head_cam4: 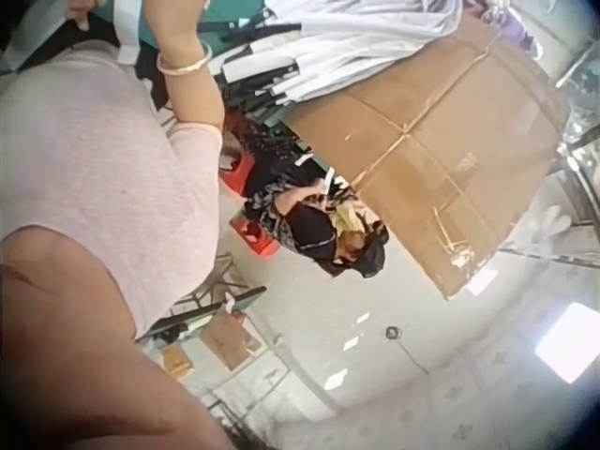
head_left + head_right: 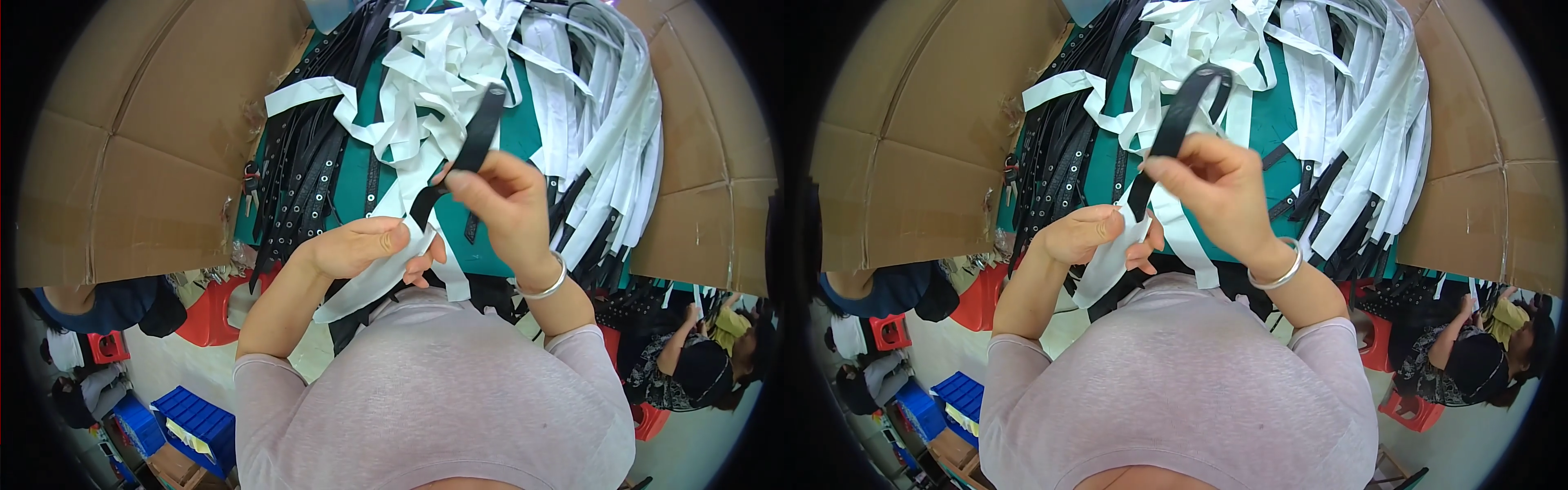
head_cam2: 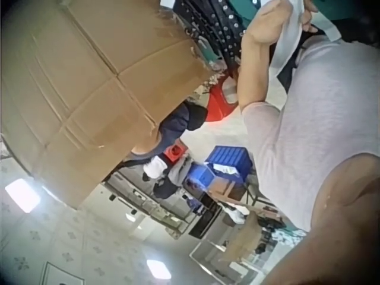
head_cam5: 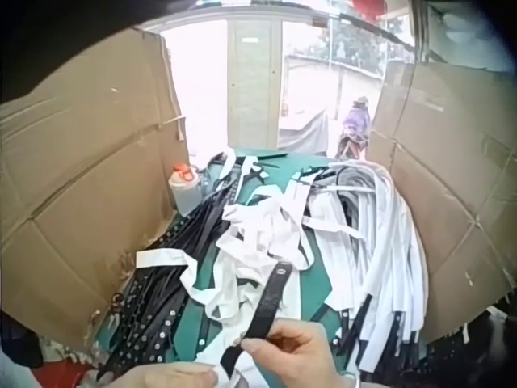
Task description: Inspecting and organizing black synthetic belts with metal eyelets at a factory workstation.
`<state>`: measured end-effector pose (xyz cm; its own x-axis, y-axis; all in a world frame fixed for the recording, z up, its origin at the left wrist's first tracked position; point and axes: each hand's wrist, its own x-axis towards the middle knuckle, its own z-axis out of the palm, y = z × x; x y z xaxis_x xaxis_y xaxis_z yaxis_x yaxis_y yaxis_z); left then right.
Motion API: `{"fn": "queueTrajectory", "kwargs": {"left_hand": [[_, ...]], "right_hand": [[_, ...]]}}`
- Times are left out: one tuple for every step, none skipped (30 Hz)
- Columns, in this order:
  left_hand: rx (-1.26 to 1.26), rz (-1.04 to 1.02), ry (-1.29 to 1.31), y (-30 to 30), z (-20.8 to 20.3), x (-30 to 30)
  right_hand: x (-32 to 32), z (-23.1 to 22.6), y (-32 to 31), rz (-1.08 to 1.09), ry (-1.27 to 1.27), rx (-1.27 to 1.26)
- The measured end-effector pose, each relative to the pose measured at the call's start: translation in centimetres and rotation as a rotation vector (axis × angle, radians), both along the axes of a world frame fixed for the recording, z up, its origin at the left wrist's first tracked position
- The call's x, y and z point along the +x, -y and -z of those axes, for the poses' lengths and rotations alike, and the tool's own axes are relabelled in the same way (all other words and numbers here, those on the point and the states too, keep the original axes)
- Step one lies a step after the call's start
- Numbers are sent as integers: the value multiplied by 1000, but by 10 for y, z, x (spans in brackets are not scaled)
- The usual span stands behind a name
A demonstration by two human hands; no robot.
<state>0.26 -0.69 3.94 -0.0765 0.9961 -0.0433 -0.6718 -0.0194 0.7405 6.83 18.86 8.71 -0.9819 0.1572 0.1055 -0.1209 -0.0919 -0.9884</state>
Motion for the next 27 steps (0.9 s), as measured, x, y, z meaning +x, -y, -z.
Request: {"fn": "queueTrajectory", "kwargs": {"left_hand": [[-21, 5, -20, -1, 0, 0], [-41, 10, -40, -2, -1, -1], [-42, 11, -43, -2, -2, -2], [-52, 4, -74, -1, -3, -2], [-63, -4, -106, -1, -4, -2], [-65, -4, -109, -1, -8, -2], [-68, -11, -144, -1, -14, -1], [-72, -19, -181, -1, -21, -2], [-74, -24, -188, -1, -27, -3], [-42, -26, -214, -1, -33, -6], [-9, -30, -242, -1, -40, -8], [-4, -44, -276, 1, -46, -10], [-7, -54, -287, 4, -54, -12], [6, -80, -303, 8, -62, -14], [18, -108, -319, 10, -68, -16], [86, -94, -404, 8, -72, -22], [93, -101, -485, 6, -85, -27], [99, -113, -563, 4, -102, -30], [118, -137, -647, -1, -118, -37], [163, -136, -647, -4, -131, -42], [208, -132, -646, -7, -143, -48], [219, -149, -652, -11, -152, -54], [234, -172, -654, -13, -160, -59], [250, -192, -655, -15, -168, -61], [133, -222, -716, -16, -175, -58], [160, -327, -654, -20, -171, -56], [189, -428, -590, -23, -162, -56]], "right_hand": [[2, 3, 1, -45, 11, 32], [2, 0, 4, 20, -24, -5], [-2, -9, -1, 83, -31, 15], [-6, -13, -7, 74, -30, -21], [-10, -16, -13, 64, -31, -56], [-11, -21, -17, 9, -10, -54], [-11, -27, -15, 7, -14, -56], [-10, -33, -11, 16, -74, -40], [-8, -39, -6, 22, -134, -25], [-6, -43, 0, 8, -135, -39], [-8, -46, 4, 1, -143, -41], [-11, -48, 9, 6, -206, -35], [-13, -51, 11, 9, -270, -31], [-19, -62, 0, 24, -294, 144], [-28, -78, -6, 32, -344, 69], [-38, -90, -14, 42, -414, 68], [-49, -103, -23, 31, -477, 215], [-49, -124, -17, 36, -387, 163], [-51, -141, -10, 50, -299, 119], [-50, -146, 1, 10, -383, 90], [-50, -149, 4, -53, -363, 122], [-50, -151, 5, -101, -341, 157], [-51, -153, 5, -106, -350, 156], [-54, -154, 2, -106, -374, 154], [-58, -154, -2, -107, -396, 152], [-61, -155, -6, -105, -416, 151], [-63, -156, -8, -105, -418, 153]]}}
